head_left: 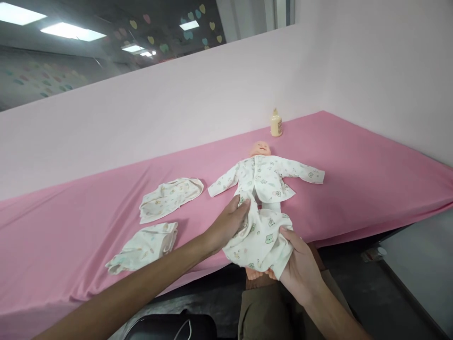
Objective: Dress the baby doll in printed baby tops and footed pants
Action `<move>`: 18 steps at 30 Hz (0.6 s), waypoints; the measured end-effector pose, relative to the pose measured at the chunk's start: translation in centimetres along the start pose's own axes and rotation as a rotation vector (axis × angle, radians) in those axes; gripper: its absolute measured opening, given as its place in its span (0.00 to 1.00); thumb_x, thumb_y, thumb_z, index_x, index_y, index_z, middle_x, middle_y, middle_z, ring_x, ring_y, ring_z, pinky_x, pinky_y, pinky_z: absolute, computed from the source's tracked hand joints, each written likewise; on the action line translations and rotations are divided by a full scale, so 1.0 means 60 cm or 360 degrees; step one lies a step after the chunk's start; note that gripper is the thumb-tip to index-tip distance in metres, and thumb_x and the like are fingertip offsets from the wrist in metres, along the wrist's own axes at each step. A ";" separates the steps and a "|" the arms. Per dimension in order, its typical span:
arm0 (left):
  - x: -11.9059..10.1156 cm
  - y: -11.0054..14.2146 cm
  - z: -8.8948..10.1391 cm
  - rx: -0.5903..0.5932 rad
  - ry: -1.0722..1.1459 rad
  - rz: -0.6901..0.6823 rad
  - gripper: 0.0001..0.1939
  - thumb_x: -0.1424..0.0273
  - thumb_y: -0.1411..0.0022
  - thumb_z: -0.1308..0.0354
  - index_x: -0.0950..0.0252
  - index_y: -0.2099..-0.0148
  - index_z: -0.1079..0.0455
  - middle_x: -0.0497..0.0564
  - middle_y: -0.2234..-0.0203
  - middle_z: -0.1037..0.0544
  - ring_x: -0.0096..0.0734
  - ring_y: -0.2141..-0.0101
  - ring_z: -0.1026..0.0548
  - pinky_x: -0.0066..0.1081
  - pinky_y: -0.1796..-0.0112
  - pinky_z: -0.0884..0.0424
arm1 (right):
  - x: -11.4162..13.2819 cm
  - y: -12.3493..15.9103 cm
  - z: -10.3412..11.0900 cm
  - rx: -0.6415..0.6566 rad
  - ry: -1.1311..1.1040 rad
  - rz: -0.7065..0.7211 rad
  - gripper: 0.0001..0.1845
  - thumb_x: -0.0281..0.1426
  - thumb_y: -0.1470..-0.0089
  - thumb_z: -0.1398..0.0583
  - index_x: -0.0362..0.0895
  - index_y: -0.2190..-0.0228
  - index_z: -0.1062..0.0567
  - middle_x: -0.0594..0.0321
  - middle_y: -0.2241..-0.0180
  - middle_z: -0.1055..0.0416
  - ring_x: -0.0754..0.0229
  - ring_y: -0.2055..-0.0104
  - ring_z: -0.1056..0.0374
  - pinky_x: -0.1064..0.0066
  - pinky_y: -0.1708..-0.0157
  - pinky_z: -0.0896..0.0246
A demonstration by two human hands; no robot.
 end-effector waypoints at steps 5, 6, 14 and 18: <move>-0.006 -0.007 -0.005 0.0157 -0.0283 -0.0071 0.20 0.50 0.38 0.50 0.64 0.67 0.36 0.44 0.78 0.35 0.24 0.77 0.37 0.25 0.75 0.40 | -0.005 -0.016 -0.013 0.0077 -0.0040 -0.0116 0.23 0.37 0.49 0.35 0.43 0.52 0.27 0.55 0.60 0.22 0.52 0.65 0.26 0.67 0.76 0.31; -0.009 -0.004 -0.005 0.0200 -0.0325 -0.0061 0.20 0.52 0.38 0.49 0.64 0.70 0.38 0.43 0.79 0.38 0.23 0.79 0.40 0.25 0.77 0.43 | -0.007 -0.019 -0.013 0.0058 -0.0025 -0.0129 0.23 0.37 0.49 0.35 0.43 0.53 0.27 0.55 0.62 0.22 0.53 0.66 0.26 0.67 0.77 0.32; -0.026 0.010 0.001 0.0227 0.0048 0.0225 0.16 0.58 0.42 0.43 0.67 0.71 0.33 0.47 0.76 0.31 0.25 0.75 0.34 0.26 0.73 0.39 | -0.011 -0.012 -0.013 -0.0210 0.0099 -0.0044 0.12 0.35 0.50 0.35 0.42 0.64 0.25 0.61 0.70 0.24 0.61 0.77 0.32 0.74 0.87 0.44; -0.021 0.011 0.007 0.0289 0.0260 0.0282 0.16 0.58 0.45 0.39 0.68 0.68 0.31 0.49 0.74 0.28 0.26 0.73 0.31 0.27 0.70 0.36 | -0.011 -0.002 -0.021 -0.0187 0.0073 0.0007 0.16 0.37 0.49 0.36 0.44 0.59 0.24 0.60 0.65 0.23 0.58 0.70 0.29 0.69 0.77 0.34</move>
Point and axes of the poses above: each hand's wrist, its own y-axis away from the middle knuckle, its own z-axis out of the back of the hand, x = y × z, the point moved 1 cm from there along -y, towards the middle knuckle
